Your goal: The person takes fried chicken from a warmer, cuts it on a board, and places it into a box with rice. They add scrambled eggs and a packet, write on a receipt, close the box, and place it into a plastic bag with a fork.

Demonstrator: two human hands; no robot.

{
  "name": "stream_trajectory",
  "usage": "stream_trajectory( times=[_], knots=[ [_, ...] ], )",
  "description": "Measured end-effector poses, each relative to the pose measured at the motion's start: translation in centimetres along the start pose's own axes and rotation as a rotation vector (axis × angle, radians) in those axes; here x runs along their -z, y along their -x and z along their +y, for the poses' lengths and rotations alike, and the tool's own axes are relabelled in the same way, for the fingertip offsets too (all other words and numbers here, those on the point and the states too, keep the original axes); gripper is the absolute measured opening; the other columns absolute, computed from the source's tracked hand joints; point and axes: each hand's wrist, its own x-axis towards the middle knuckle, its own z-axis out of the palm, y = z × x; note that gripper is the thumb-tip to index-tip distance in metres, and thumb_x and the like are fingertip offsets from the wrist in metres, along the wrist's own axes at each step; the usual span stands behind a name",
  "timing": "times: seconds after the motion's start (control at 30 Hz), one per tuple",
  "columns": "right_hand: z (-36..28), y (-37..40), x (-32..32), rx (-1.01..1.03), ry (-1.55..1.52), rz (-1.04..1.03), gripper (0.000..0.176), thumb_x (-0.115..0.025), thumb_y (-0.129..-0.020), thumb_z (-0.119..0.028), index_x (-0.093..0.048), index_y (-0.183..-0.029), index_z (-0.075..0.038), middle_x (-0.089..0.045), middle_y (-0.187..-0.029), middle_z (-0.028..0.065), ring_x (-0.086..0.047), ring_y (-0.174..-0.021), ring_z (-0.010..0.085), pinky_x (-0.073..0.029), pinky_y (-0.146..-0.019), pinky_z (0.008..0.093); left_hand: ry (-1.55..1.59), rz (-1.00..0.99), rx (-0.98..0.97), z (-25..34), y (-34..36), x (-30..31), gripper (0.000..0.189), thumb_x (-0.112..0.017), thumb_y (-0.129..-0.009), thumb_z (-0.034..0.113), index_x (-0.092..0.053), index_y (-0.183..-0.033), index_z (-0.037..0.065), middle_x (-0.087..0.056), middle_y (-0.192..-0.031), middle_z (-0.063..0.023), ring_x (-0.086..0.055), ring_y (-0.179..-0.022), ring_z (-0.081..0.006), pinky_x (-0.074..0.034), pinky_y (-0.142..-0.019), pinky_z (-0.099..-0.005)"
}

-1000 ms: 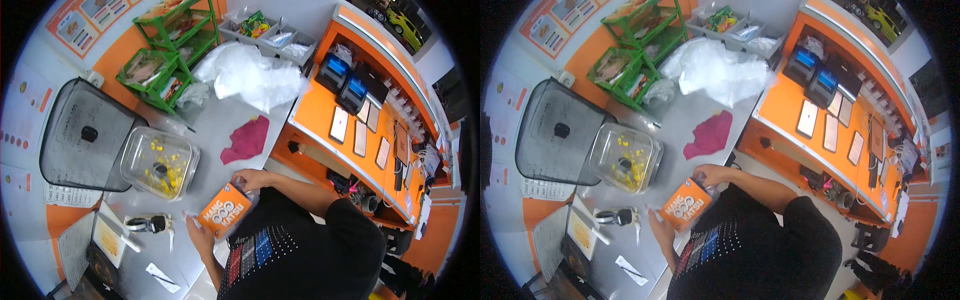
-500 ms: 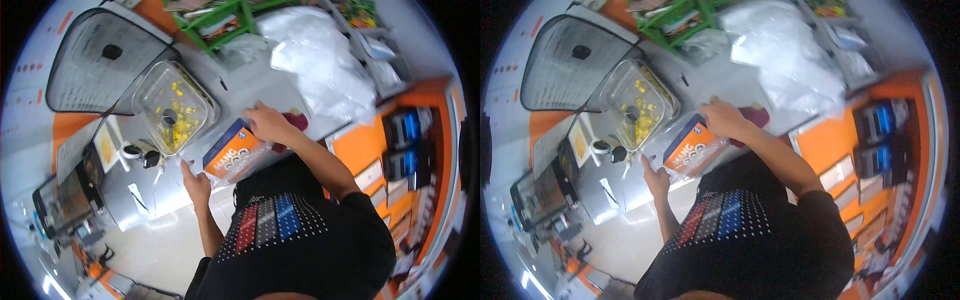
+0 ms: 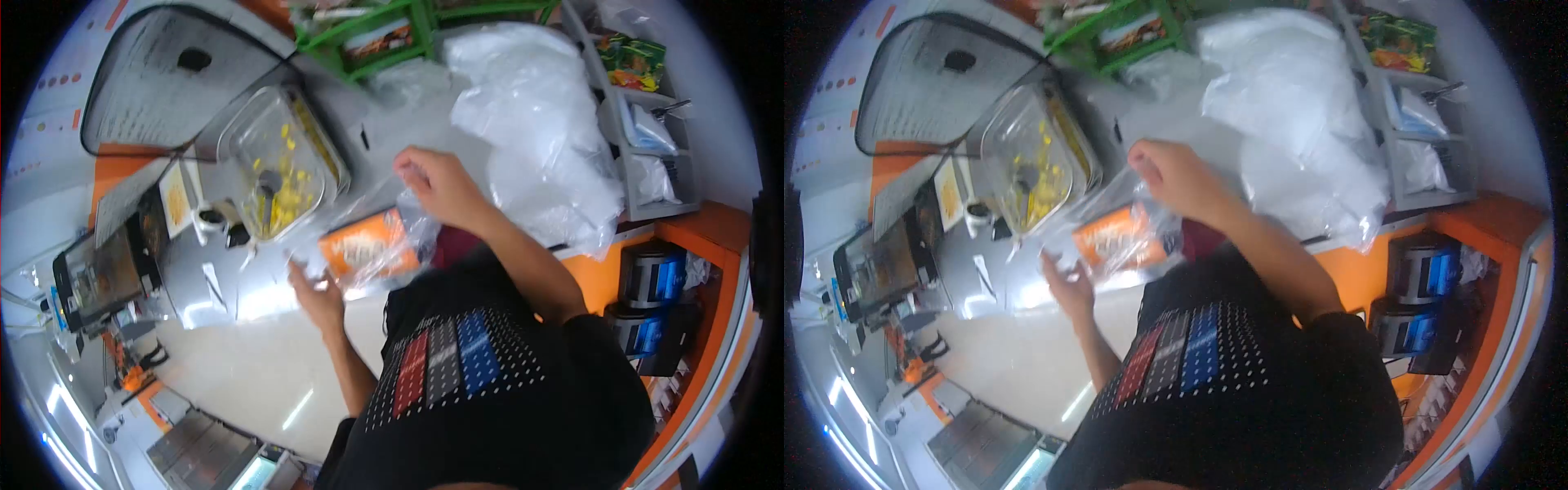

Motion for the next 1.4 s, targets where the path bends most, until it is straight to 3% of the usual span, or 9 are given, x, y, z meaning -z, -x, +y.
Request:
stream_trajectory(
  times=[0.2, 0.3, 0.43, 0.57, 0.8, 1.0, 1.17, 1.3, 1.4],
  knots=[
    [-5.5, 1.3, 6.9, 0.198, 0.026, -0.243, 0.023, -0.063, -0.086, -0.011, -0.064, -0.108, -0.005, -0.066, -0.104, 0.0147, -0.061, -0.101, 0.0320, -0.048, -0.088, 0.0405, -0.335, 0.051, -0.374, 0.2, -2.9, 9.4, 0.066, -0.063, -0.074, -0.013, -0.049, -0.137, 0.000, -0.056, -0.130, -0.0219, -0.062, -0.106, -0.0331, -0.055, -0.070, -0.0346],
    [-5.7, 3.2, 15.6, 0.182, 0.092, 0.133, 0.024, -0.070, -0.084, -0.017, -0.066, -0.105, -0.005, -0.067, -0.105, 0.0112, -0.063, -0.101, 0.0242, -0.048, -0.089, 0.0371, -0.321, -0.085, -0.445, 3.4, -3.1, 11.9, 0.061, -0.061, -0.077, -0.011, -0.050, -0.136, 0.001, -0.056, -0.130, -0.0233, -0.061, -0.107, -0.0336, -0.054, -0.075, -0.0368],
    [3.2, 4.2, 38.9, -0.288, 0.699, 1.442, 0.045, -0.076, -0.079, -0.035, -0.064, -0.108, -0.003, -0.070, -0.104, 0.0153, -0.066, -0.096, 0.0328, -0.051, -0.085, 0.0416, -0.341, -0.192, -0.440, 2.5, -3.4, 12.8, 0.059, -0.056, -0.079, -0.009, -0.050, -0.137, 0.002, -0.057, -0.131, -0.0217, -0.062, -0.107, -0.0326, -0.054, -0.080, -0.0356],
    [12.8, 5.9, 49.6, -1.215, 1.291, 0.853, 0.089, -0.049, -0.082, -0.074, -0.050, -0.139, -0.005, -0.049, -0.141, 0.0228, -0.044, -0.133, 0.0387, -0.034, -0.109, 0.0537, -0.224, -0.228, -0.384, 5.2, -2.8, 12.9, 0.046, -0.055, -0.083, -0.006, -0.056, -0.129, 0.000, -0.061, -0.123, -0.0219, -0.062, -0.107, -0.0368, -0.054, -0.080, -0.0410],
    [23.3, 8.5, 63.8, -0.561, 1.113, 1.310, 0.039, -0.057, -0.086, -0.038, -0.072, -0.103, -0.006, -0.072, -0.100, 0.0137, -0.069, -0.091, 0.0314, -0.053, -0.080, 0.0471, 0.031, 0.067, -0.109, 6.4, -1.7, 12.4, 0.029, -0.056, -0.090, -0.004, -0.067, -0.115, 0.005, -0.066, -0.095, -0.0118, -0.065, -0.077, -0.0184, -0.054, -0.066, -0.0283],
    [-4.8, 1.7, 25.6, 0.568, 0.251, 1.089, 0.015, -0.052, -0.088, -0.006, -0.061, -0.094, 0.004, -0.069, -0.092, 0.0174, -0.067, -0.087, 0.0308, -0.054, -0.079, 0.0431, 0.158, 0.075, -0.107, 4.4, -1.6, 9.6, 0.048, -0.061, -0.088, -0.002, -0.053, -0.134, 0.007, -0.065, -0.085, -0.0068, -0.058, -0.067, -0.0090, -0.049, -0.061, -0.0236],
    [-11.3, 2.3, -3.7, 0.611, -0.032, -0.169, 0.019, -0.062, -0.088, -0.019, -0.064, -0.096, -0.002, -0.068, -0.092, 0.0149, -0.065, -0.084, 0.0260, -0.053, -0.078, 0.0412, 0.267, -0.040, -0.244, 4.2, -2.7, 9.2, 0.078, -0.055, -0.072, -0.014, -0.041, -0.145, 0.008, -0.057, -0.118, -0.0129, -0.054, -0.069, -0.0123, -0.046, -0.059, -0.0233],
    [-7.1, -0.1, -14.4, 0.583, 0.457, -0.467, 0.027, -0.065, -0.085, -0.019, -0.059, -0.107, -0.004, -0.065, -0.102, 0.0143, -0.064, -0.088, 0.0347, -0.053, -0.075, 0.0401, 0.225, -0.053, -0.337, 2.5, -2.9, 10.6, 0.081, -0.051, -0.069, -0.014, -0.038, -0.146, 0.006, -0.055, -0.124, -0.0224, -0.062, -0.094, -0.0389, -0.054, -0.071, -0.0377],
    [-6.1, 0.5, -18.2, 0.484, 0.940, -0.629, 0.030, -0.063, -0.086, -0.021, -0.059, -0.110, -0.004, -0.065, -0.102, 0.0138, -0.064, -0.089, 0.0363, -0.053, -0.075, 0.0420, 0.180, 0.037, -0.427, -0.1, -3.2, 12.9, 0.081, -0.050, -0.068, -0.015, -0.039, -0.145, 0.004, -0.055, -0.123, -0.0217, -0.063, -0.092, -0.0371, -0.053, -0.070, -0.0372]
  ],
)
